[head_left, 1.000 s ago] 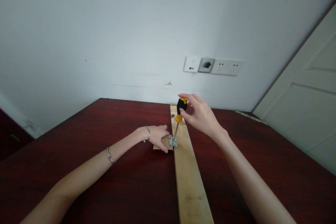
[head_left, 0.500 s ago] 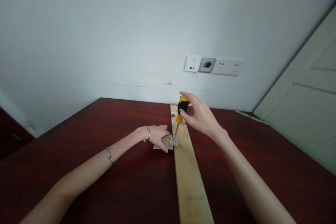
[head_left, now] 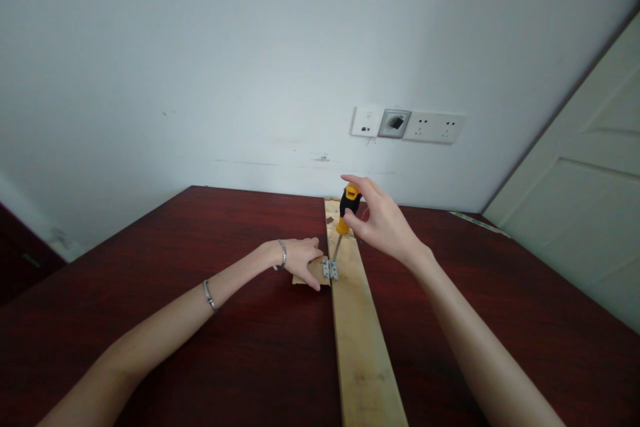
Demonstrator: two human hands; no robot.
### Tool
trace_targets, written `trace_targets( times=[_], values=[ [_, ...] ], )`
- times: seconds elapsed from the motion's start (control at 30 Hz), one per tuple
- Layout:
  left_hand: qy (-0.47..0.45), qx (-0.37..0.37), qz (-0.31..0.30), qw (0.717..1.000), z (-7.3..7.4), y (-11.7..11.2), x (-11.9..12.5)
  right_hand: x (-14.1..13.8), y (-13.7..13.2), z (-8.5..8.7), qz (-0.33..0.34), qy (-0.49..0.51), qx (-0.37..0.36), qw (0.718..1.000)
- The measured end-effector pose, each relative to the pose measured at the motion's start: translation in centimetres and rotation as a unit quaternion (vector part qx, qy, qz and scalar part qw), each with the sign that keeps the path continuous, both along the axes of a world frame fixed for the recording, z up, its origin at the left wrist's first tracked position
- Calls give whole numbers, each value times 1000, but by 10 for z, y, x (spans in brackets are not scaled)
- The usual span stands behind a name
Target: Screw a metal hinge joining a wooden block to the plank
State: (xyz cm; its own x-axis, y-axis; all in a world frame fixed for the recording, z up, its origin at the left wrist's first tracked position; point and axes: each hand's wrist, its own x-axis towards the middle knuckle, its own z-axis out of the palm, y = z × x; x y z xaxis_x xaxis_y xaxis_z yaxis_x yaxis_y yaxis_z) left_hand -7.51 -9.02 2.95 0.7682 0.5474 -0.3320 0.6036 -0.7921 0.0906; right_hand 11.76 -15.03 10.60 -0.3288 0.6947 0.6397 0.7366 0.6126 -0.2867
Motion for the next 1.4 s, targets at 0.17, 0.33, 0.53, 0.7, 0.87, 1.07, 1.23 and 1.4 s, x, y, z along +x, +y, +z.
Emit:
trace_targets(
  times=[0.17,0.33,0.53,0.7,0.87,1.07,1.23,1.4],
  values=[
    [0,1,-2,1000,0,1,0,1,0,1,-9,-13,2,1000],
    [-1,2,-4,1000,-1,1,0,3,2,1,-13,-2,2,1000],
    [1,-2,2,1000,-2,2,0,3,5,-2,-3,36,-1,999],
    [-5,-3,-7,1000,-3,3,-1,1,2,0,11,28,0,1000],
    [-3,-4,-6,1000,-4,4,-1,3,1,1,3,25,17,1000],
    [-6,-4,-2,1000,-7,6,-1,3,4,0,25,48,40,998],
    [-4,-1,-7,1000,-6,5,-1,0,0,2,29,47,27,998],
    [-5,-2,-2,1000,-7,5,-1,1,-1,3,-12,8,23,1000]
  ],
)
